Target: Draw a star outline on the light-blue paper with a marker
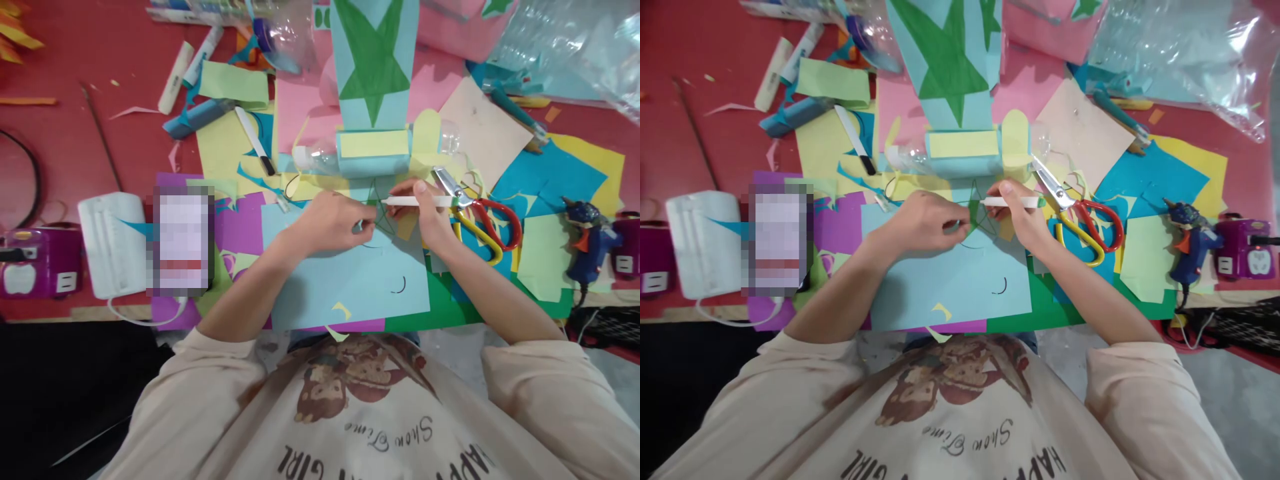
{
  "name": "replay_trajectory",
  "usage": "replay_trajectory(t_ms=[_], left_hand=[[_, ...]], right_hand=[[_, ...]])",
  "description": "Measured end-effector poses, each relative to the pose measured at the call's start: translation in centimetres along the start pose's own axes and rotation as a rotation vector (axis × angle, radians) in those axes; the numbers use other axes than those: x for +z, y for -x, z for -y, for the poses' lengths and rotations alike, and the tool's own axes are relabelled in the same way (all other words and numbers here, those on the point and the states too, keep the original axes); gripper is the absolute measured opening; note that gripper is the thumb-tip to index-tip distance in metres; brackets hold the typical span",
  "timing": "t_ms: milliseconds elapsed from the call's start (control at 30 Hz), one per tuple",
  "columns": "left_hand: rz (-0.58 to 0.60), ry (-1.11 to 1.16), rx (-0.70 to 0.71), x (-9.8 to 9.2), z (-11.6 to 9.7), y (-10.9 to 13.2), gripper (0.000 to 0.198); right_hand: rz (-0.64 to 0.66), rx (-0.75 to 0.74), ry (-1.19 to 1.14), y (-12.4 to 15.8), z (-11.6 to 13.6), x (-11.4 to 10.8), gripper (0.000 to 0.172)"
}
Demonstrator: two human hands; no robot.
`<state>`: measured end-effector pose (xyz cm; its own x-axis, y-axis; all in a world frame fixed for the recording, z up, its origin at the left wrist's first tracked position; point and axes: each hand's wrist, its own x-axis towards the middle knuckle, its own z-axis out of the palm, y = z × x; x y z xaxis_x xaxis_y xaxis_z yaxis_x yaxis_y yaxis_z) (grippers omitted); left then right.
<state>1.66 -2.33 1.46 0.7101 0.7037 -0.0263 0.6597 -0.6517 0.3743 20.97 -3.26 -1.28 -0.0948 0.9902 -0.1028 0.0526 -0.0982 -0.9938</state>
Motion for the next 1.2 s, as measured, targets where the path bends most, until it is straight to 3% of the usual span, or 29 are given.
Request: replay_trajectory(t_ms=[133, 200, 300, 367, 533, 767, 1200], left_hand=[[0.156, -0.134, 0.171, 0.8, -4.2, 0.3, 0.022], [0.097, -0.283, 0.159, 1.5, -6.4, 0.8, 0.022], [0.032, -0.339, 0.108, 2.6, -8.7, 1.5, 0.041], [0.055, -0.365, 0.088, 3.3, -9.4, 1.8, 0.053], [0.080, -0.458, 0.092, 4.5, -9.9, 1.6, 0.053], [0.027, -0.531, 0.121, 5.3, -10.0, 1.7, 0.048], [0.037, -0.570, 0.118, 5.1, -10.0, 1.9, 0.048]], right_hand=[[0.017, 0.006, -0.005, 0.0, -0.1, -0.1, 0.053], [0.018, 0.009, 0.002, 0.0, -0.2, 0.0, 0.054], [0.016, 0.011, -0.010, 0.0, -0.3, 0.0, 0.055], [0.016, 0.000, -0.016, 0.0, -0.4, 0.0, 0.055], [0.038, -0.015, 0.018, 0.1, -0.5, 0.0, 0.050], [0.173, -0.028, 0.143, -0.1, -0.2, 0.2, 0.020], [0.138, -0.093, 0.358, -0.1, 0.1, 0.5, 0.015]])
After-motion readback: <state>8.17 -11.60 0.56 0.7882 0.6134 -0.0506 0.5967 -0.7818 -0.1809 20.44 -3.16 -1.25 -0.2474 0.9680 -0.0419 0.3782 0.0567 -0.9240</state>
